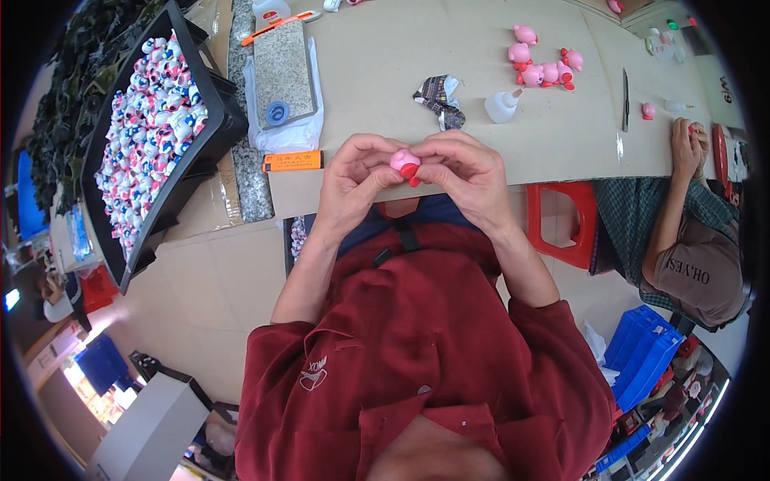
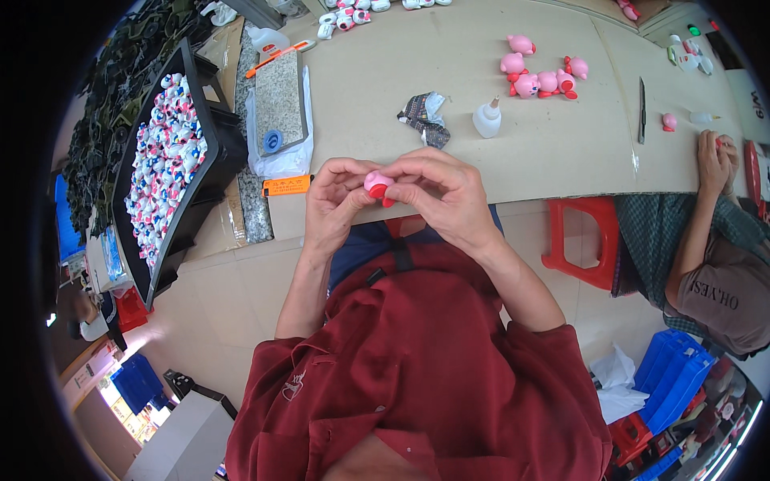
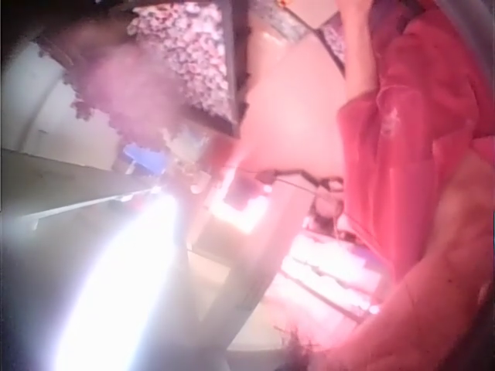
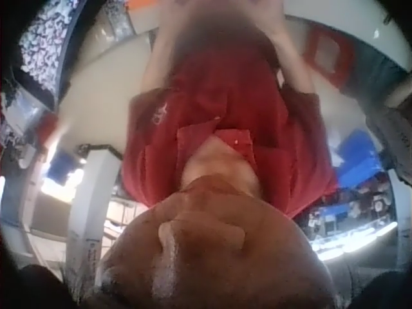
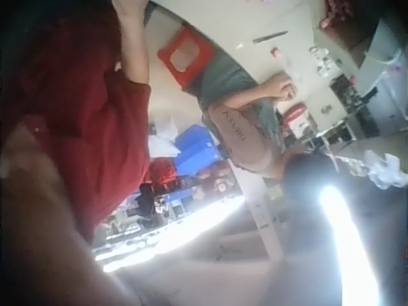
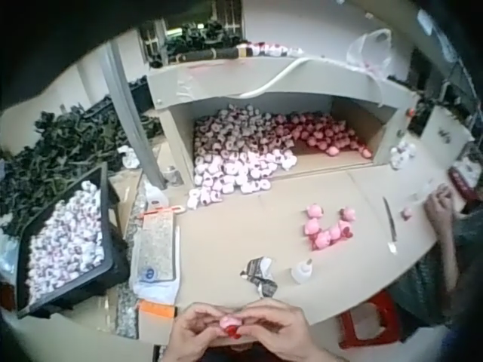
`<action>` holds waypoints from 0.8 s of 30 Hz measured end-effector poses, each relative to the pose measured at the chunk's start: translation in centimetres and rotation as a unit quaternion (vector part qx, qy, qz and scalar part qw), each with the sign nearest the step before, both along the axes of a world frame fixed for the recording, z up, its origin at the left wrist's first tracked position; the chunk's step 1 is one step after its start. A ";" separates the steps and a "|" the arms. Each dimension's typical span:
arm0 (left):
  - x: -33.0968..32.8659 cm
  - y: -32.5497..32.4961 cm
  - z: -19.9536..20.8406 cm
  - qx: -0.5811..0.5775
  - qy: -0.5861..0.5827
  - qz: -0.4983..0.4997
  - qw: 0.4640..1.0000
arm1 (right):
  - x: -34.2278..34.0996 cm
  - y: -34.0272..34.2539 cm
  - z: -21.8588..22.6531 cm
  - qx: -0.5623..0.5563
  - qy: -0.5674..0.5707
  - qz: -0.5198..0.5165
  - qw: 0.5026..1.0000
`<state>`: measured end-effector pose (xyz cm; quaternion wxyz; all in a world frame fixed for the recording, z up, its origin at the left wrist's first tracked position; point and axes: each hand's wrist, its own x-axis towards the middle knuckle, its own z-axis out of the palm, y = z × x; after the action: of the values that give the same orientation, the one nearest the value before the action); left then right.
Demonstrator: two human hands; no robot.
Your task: The person assembles small pink pig toy parts by applying glue from a glue bottle to the parts and then joining them together by hand.
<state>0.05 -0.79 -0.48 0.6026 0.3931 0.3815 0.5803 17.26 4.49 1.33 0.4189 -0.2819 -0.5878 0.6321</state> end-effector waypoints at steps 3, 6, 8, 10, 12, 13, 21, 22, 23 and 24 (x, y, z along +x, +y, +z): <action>0.1 0.0 -0.1 0.008 0.016 0.005 1.000 | 0.0 0.3 0.2 0.013 -0.022 0.011 1.000; 0.5 0.0 0.1 0.032 0.006 0.009 0.999 | -0.1 0.5 0.2 0.079 -0.057 0.012 0.995; 0.6 -0.1 0.1 0.060 -0.007 0.004 0.998 | -0.1 0.5 0.2 0.096 -0.072 0.014 0.993; 0.6 0.0 -0.1 0.054 0.024 0.025 0.998 | -0.2 0.4 0.1 0.101 -0.072 0.004 0.992; 0.7 -0.1 0.1 0.038 0.026 0.026 0.999 | -0.3 0.2 0.0 0.106 -0.078 -0.005 0.991; 0.7 -0.1 0.2 0.022 0.028 0.026 0.999 | -0.3 0.2 0.0 0.111 -0.084 -0.014 0.990; 1.0 -0.1 0.2 0.040 0.076 0.059 0.995 | 2.5 0.2 -0.9 0.176 -0.109 -0.216 0.954; 1.0 -0.1 0.2 0.050 0.082 0.062 0.993 | 2.9 0.6 -1.3 0.198 -0.107 -0.317 0.921; 1.0 -0.1 0.2 0.050 0.082 0.062 0.993 | 3.4 1.1 -1.4 0.198 -0.108 -0.316 0.922; 1.0 -0.1 0.2 0.041 0.076 0.062 0.994 | 3.7 1.6 -1.3 0.205 -0.145 -0.350 0.903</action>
<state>1.04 -0.94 -0.29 0.5177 0.4363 0.4256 0.6004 20.97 6.07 0.07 0.5718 -0.4658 -0.6220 0.2630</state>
